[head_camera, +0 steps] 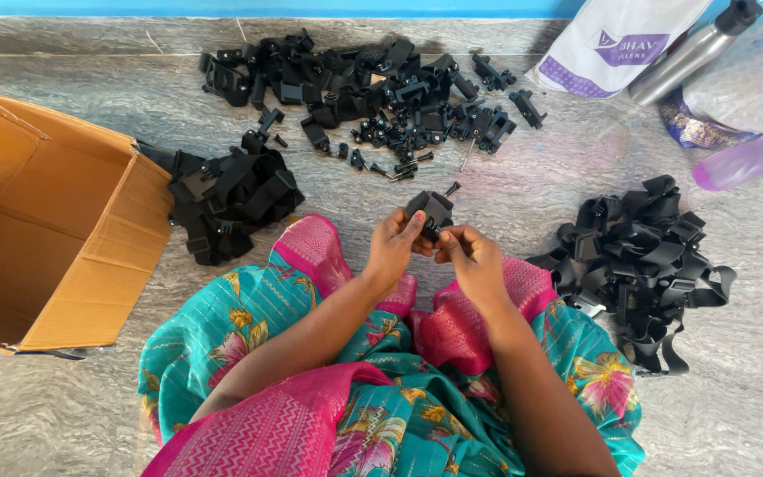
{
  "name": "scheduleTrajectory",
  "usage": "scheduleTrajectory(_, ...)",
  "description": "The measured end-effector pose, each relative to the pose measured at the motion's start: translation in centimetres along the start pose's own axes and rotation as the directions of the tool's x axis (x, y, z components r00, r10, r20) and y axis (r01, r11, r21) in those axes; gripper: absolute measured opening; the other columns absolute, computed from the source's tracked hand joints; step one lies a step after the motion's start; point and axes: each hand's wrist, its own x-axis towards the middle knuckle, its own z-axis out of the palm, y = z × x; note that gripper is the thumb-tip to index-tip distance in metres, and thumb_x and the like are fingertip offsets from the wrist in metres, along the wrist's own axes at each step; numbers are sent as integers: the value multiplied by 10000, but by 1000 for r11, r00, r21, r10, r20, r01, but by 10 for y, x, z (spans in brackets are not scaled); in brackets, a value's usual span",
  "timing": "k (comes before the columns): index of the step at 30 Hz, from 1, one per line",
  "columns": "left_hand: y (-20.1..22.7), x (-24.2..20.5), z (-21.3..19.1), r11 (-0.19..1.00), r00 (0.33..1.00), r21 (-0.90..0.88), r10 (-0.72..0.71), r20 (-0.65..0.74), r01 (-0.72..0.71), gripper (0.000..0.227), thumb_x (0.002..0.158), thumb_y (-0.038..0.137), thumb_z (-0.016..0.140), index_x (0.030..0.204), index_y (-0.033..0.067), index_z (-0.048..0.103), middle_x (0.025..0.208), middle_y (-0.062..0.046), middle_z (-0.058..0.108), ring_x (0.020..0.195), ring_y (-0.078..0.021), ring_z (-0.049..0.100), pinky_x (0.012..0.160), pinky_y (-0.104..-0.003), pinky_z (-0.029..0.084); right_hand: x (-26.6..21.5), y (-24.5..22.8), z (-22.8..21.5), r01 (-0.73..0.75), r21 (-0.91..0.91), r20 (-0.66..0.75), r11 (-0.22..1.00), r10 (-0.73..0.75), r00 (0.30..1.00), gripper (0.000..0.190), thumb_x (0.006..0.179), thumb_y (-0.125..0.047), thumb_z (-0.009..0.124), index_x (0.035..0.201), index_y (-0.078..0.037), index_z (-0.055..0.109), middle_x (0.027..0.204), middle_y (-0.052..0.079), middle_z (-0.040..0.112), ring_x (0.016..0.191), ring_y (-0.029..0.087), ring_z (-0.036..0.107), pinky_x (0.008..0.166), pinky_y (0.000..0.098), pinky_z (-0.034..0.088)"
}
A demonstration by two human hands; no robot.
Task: The person sits on the floor and assembles black plastic strap components by hand. They pick up parts from a pile, connect buckles and clips, and place the assembled units aside.
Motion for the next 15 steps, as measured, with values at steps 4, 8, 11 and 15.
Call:
scheduleTrajectory(4,-1,4,-8,993,998,116,5,58,-11,263,1048,265,609,945,23,615,740,-57,665,604,-108,628,562,-274,545,3,7,-4,-27,148,82,989,14,996,139,999,-117,650,1036,13,682,837,18,683,717,85,673,672,261,592)
scheduleTrajectory(8,-2,13,-12,993,1000,118,6,6,-7,258,1040,270,611,936,33,622,723,-52,663,572,-107,622,542,-274,539,5,11,-8,67,73,-10,995,-66,998,113,992,-85,675,1047,13,690,864,22,695,718,71,647,666,235,538)
scheduleTrajectory(11,7,27,-24,995,995,76,72,-74,-66,278,1058,271,605,922,29,605,739,-52,656,571,-114,629,539,-276,540,12,12,-12,72,64,-96,995,-66,993,109,989,-86,676,1052,3,686,858,17,685,691,67,635,644,227,527)
scheduleTrajectory(15,30,45,-53,993,964,15,116,-240,-116,227,1047,257,577,961,55,630,741,-41,653,564,-116,628,533,-279,557,21,7,-21,15,9,-144,1000,-14,990,114,985,-102,669,1044,-7,686,846,5,685,676,64,632,617,223,516)
